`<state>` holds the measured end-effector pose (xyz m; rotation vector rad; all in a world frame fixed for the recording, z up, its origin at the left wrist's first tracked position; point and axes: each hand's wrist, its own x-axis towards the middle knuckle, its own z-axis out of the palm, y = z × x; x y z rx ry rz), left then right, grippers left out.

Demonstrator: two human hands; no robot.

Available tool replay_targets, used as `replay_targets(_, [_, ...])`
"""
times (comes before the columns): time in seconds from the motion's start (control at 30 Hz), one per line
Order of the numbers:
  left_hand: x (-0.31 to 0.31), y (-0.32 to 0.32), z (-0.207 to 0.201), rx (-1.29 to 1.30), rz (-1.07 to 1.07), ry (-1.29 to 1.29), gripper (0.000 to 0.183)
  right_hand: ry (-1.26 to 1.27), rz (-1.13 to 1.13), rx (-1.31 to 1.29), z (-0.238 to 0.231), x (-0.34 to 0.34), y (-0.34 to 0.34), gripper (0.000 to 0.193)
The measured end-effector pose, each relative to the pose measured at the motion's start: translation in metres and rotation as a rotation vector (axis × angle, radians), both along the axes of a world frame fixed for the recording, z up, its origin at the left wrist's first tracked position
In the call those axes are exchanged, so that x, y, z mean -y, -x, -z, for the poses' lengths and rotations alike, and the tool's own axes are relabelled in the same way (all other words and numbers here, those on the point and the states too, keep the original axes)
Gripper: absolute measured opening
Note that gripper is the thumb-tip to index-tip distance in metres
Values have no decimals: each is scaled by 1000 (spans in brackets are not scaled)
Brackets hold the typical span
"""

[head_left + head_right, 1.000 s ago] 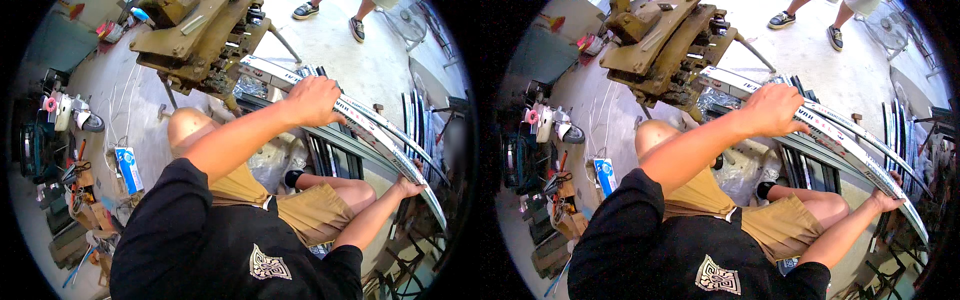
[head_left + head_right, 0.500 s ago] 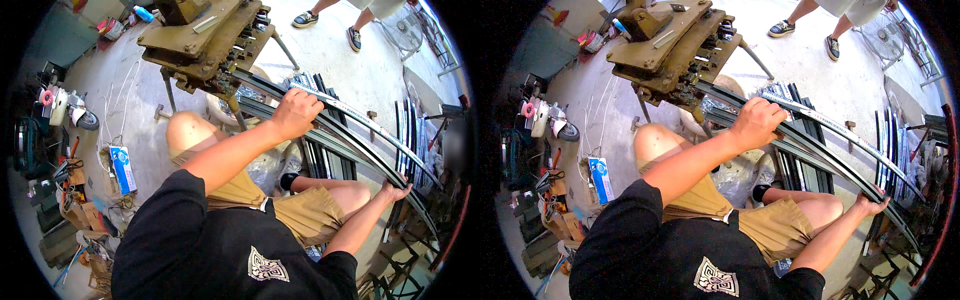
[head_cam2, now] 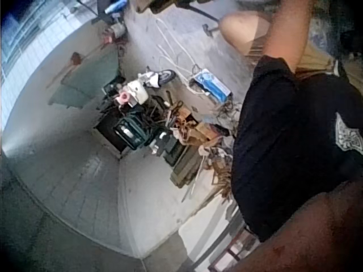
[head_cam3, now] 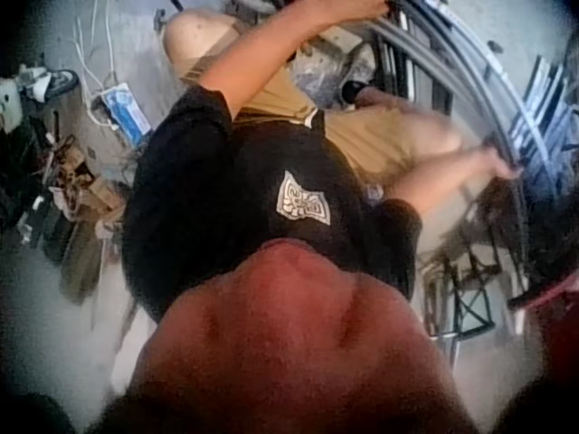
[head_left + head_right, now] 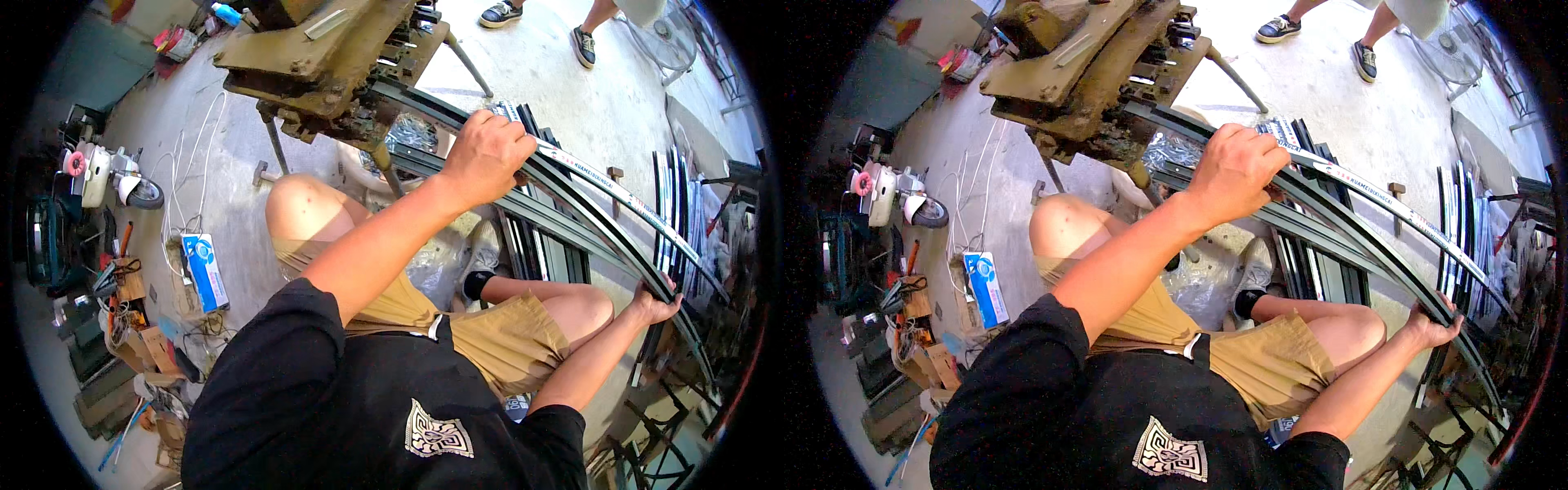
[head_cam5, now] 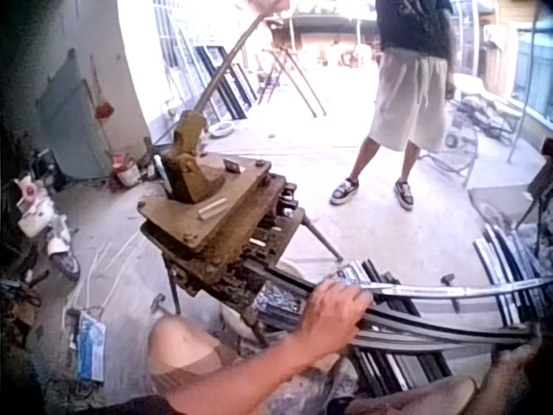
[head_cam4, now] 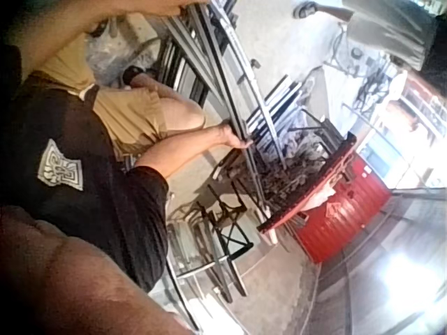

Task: The person picks up metal rails and inserts them into a manual bending machine. They pull the lever of the machine to curve the rails and then remove the finished pieces.

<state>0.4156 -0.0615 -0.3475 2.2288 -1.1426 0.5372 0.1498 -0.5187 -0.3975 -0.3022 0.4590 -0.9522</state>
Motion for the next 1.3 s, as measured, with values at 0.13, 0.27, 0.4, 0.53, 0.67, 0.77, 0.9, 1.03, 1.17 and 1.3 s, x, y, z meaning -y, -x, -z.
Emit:
replay_targets(0.13, [-5, 5, 8, -45, -5, -25, 36, 8, 15, -75, -4, -6, -1, 26])
replay_targets(0.27, [-6, 4, 13, -60, -23, -13, 37, 9, -92, 30, -9, -2, 0, 24])
replay_targets(0.4, [-6, 5, 12, -67, -7, 18, 36, 27, 15, -68, -12, -9, 1, 23])
replay_targets(0.53, [-5, 6, 10, -94, 6, 22, 33, 15, -17, -40, -4, 13, 11, 25])
replay_targets(0.67, [-6, 5, 10, -85, 0, 30, 30, 6, 89, -163, -18, -2, 3, 31])
replay_targets(0.77, [-7, 6, 9, -81, -2, 38, 28, 25, 120, -201, -22, -6, 7, 33])
replay_targets(0.9, [-7, 6, 11, -77, -4, 28, 25, 19, 107, -150, -13, 1, 18, 28])
replay_targets(1.03, [-6, 8, 7, -53, -7, 87, 11, 19, 133, -217, -8, 7, 17, 31])
replay_targets(1.17, [-3, 4, 6, -54, -19, 95, 21, 97, 38, -210, 0, 24, 25, 35])
replay_targets(1.3, [-1, 1, 7, -33, -10, 66, 24, 76, 45, -226, 9, 41, 32, 37])
